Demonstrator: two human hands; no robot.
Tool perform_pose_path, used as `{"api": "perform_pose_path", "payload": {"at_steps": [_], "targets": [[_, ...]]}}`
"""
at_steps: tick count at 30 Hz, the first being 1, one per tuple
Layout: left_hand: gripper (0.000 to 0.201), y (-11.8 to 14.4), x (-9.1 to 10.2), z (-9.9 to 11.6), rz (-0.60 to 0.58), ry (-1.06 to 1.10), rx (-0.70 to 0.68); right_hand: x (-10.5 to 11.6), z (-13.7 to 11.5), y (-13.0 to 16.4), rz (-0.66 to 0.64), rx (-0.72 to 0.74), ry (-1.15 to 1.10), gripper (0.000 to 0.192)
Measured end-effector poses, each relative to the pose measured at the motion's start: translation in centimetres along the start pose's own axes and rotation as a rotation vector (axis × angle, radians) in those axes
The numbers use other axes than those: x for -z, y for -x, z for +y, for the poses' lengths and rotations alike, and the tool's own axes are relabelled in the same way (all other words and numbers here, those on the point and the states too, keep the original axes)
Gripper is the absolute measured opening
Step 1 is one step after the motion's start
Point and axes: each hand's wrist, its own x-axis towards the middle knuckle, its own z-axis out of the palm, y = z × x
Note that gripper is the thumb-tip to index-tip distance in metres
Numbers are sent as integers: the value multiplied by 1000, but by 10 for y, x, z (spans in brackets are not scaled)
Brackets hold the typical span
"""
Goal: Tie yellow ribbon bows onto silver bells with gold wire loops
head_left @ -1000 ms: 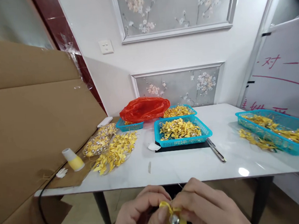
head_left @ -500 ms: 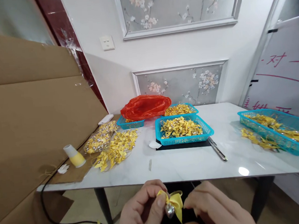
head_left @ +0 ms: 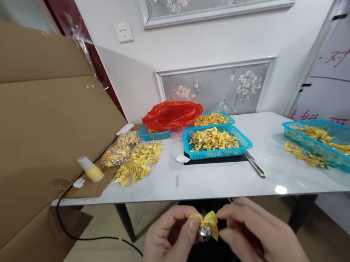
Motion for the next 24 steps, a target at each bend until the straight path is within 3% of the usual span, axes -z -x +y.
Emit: {"api": "perform_pose_path", "payload": {"at_steps": [3,5,7,11,16,20,24], "targets": [[6,3,-5,0,24,1,-16,7,2,-1,-128,-140,-86,11],[11,4,-6,-1,47,-14,-50,8,1,-2,-174,-215,-133,16],[19,4,-6,-1,35,-56,-105,6,0,-3,-173,-263,-201,21],[16,5,-3,1,-66,-230,-247,6,0,-2,-177,-303,-322,24],[4,12,-14,2,13,-118,-182,9,3,1,-133,-268,-314,19],[19,15,-24,0,37,-75,-143,10,3,2,-137,-202,-290,17],[16,11,-19,-3,11,-93,-124,12,2,1,-127,-185,-274,16]]}}
